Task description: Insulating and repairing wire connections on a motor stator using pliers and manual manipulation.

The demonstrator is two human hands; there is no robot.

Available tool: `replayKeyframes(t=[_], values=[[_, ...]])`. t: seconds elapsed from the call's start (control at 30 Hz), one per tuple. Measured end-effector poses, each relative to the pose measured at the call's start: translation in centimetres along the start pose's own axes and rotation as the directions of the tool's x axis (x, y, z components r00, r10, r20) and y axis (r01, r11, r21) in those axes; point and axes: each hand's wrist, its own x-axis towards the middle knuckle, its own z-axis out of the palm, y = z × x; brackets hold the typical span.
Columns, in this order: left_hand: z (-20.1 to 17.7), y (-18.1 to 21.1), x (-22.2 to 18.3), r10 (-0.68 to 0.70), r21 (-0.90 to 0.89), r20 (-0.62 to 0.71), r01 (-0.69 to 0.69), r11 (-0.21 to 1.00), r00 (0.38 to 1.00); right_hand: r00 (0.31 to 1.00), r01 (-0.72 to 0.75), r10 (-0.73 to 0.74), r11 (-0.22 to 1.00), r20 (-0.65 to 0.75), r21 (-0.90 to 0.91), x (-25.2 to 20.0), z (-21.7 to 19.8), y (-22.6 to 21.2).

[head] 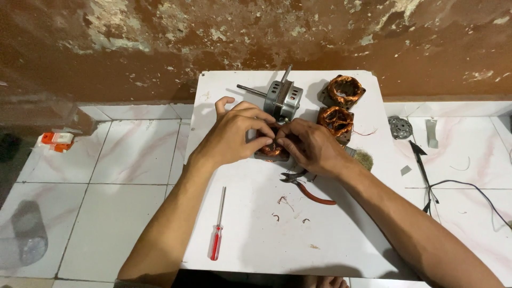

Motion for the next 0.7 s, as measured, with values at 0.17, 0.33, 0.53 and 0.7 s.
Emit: replayKeyframes(t=[0.17,0.33,0.53,0.7], values=[[0.8,-0.9,0.0,-0.050,-0.088,0.015,0.052,0.995,0.999,1.000,0.015,-0.015,1.000,-0.009,-0.002,0.0,0.4,0.6],[1.6,-1.8,0.1,-0.108,-0.166,0.021,0.110,0.980,0.994,1.000,0.013,-0.013,1.000,-0.008,-0.008,0.0,0.3,0.3],[2.1,-2.4,0.2,-0.150,-0.252,-0.012,0.142,0.957,0.989,1.000,-0.001,0.001,1.000,-0.011,-0.014,0.0,0.4,0.3],[0.9,-1.0,0.2,-0.095,-0.078,-0.111,0.087,0.993,0.989,1.000,-0.022,0.022,0.999,-0.007,0.032,0.0,0.3,0.0]])
